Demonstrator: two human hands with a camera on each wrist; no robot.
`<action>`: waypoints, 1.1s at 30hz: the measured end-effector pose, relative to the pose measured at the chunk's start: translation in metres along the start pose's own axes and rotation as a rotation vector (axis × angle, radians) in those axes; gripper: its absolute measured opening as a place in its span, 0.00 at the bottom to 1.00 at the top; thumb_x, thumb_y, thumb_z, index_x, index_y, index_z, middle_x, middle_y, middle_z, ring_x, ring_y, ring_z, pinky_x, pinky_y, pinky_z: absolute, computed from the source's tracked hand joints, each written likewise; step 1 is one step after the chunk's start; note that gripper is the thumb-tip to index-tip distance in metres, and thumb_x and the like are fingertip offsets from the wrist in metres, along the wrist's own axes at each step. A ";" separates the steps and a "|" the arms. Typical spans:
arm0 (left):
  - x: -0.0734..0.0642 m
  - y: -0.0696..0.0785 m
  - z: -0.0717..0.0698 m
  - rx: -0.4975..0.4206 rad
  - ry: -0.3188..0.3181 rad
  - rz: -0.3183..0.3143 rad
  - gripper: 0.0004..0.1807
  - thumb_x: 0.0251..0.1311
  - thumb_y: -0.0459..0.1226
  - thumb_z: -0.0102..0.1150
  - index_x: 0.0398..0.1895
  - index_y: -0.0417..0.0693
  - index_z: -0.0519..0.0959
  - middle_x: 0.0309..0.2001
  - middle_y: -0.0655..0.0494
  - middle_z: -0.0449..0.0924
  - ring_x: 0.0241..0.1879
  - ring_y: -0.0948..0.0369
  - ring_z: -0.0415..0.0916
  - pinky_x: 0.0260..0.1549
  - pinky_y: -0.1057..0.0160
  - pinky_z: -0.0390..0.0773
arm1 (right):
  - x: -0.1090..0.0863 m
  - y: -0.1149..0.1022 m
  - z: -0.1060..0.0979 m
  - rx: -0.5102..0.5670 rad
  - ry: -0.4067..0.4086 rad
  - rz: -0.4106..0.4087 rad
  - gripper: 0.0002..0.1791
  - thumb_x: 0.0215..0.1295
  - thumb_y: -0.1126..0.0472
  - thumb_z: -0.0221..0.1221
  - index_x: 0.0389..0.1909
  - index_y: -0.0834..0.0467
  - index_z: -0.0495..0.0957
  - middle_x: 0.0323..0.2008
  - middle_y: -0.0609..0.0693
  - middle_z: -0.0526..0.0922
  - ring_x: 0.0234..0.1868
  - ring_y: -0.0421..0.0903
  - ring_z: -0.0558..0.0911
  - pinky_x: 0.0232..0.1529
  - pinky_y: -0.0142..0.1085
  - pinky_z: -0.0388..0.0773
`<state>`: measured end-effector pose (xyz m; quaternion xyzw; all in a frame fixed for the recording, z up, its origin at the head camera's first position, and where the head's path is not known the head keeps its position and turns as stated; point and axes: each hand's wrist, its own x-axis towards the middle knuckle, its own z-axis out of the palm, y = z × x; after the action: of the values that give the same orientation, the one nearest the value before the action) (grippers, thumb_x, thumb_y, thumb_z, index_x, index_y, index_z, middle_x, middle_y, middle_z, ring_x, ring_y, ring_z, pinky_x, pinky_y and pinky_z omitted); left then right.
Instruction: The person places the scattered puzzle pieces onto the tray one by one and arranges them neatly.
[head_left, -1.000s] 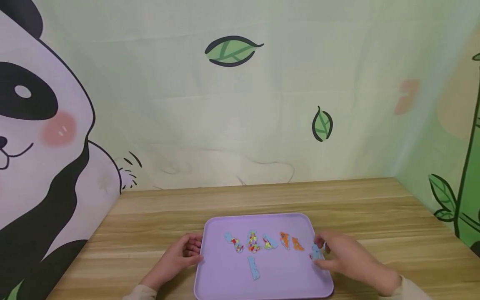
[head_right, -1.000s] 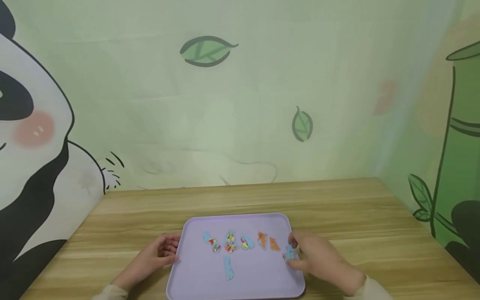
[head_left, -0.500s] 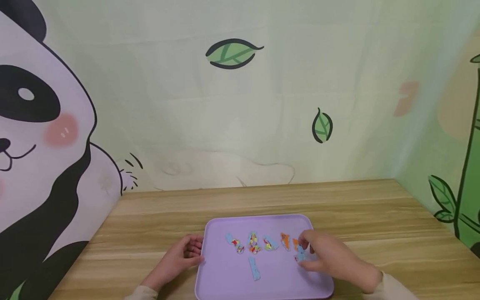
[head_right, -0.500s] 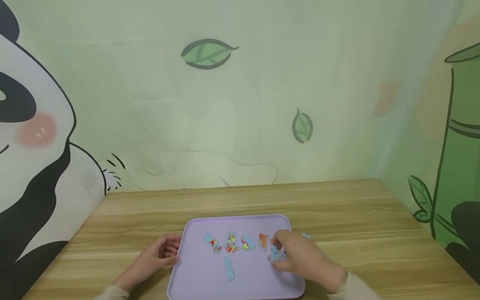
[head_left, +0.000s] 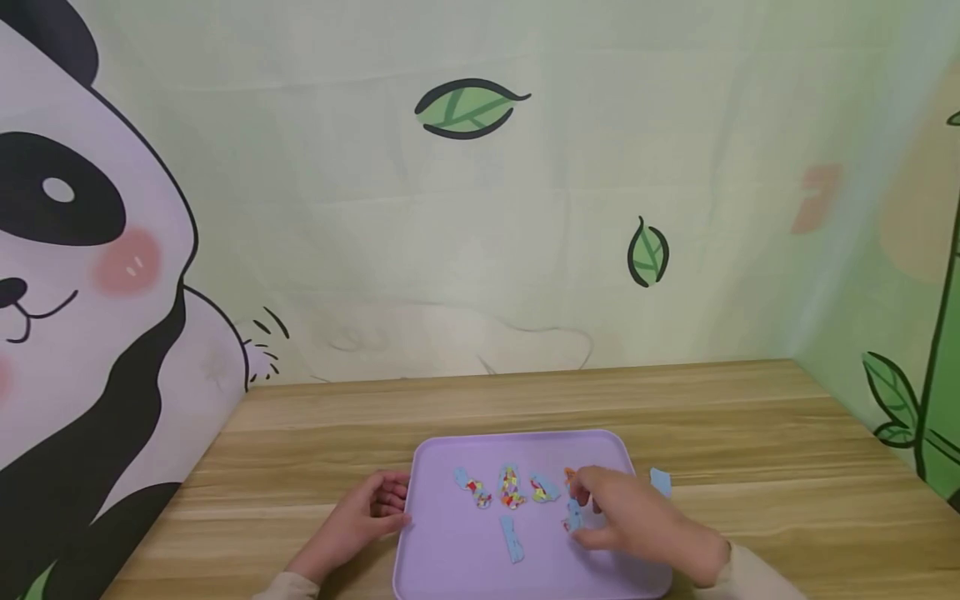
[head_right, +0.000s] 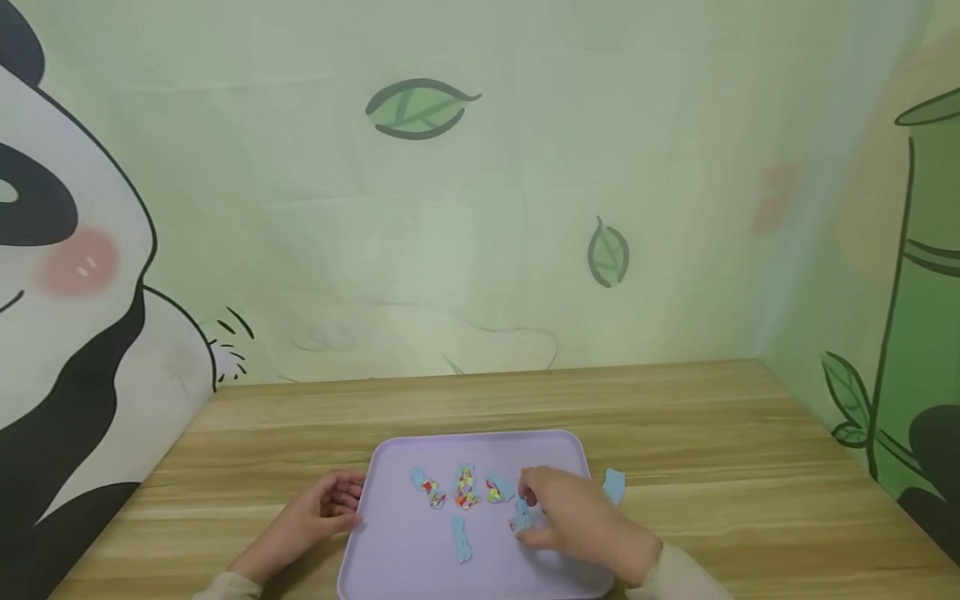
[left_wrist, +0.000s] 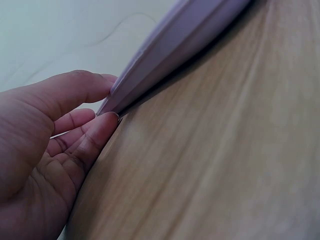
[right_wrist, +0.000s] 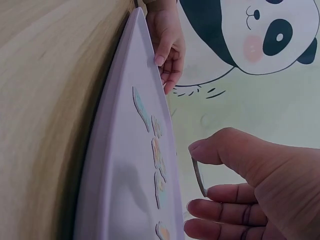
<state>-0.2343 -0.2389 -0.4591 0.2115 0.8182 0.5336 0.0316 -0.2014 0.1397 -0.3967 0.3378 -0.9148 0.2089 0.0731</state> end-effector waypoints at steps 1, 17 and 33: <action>0.000 0.000 0.000 0.001 0.000 -0.003 0.29 0.54 0.32 0.66 0.55 0.24 0.67 0.42 0.42 0.76 0.38 0.67 0.75 0.40 0.72 0.79 | 0.001 -0.001 0.001 0.006 -0.006 0.002 0.18 0.47 0.54 0.69 0.34 0.54 0.73 0.31 0.41 0.77 0.30 0.34 0.74 0.31 0.25 0.73; 0.001 -0.001 0.001 0.000 0.002 -0.066 0.30 0.53 0.30 0.66 0.57 0.26 0.67 0.45 0.39 0.75 0.39 0.68 0.74 0.42 0.72 0.79 | 0.014 -0.014 0.017 -0.008 -0.050 -0.021 0.18 0.45 0.53 0.70 0.34 0.54 0.73 0.29 0.40 0.75 0.28 0.28 0.70 0.39 0.28 0.77; 0.002 0.001 0.000 0.010 0.000 -0.092 0.30 0.53 0.31 0.67 0.58 0.28 0.68 0.45 0.41 0.75 0.39 0.66 0.74 0.42 0.72 0.79 | 0.020 -0.026 0.028 -0.029 -0.134 0.010 0.20 0.46 0.50 0.70 0.38 0.52 0.73 0.32 0.38 0.74 0.30 0.30 0.66 0.30 0.25 0.66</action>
<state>-0.2355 -0.2380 -0.4576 0.1738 0.8297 0.5277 0.0548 -0.1995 0.0985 -0.4080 0.3456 -0.9222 0.1729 0.0154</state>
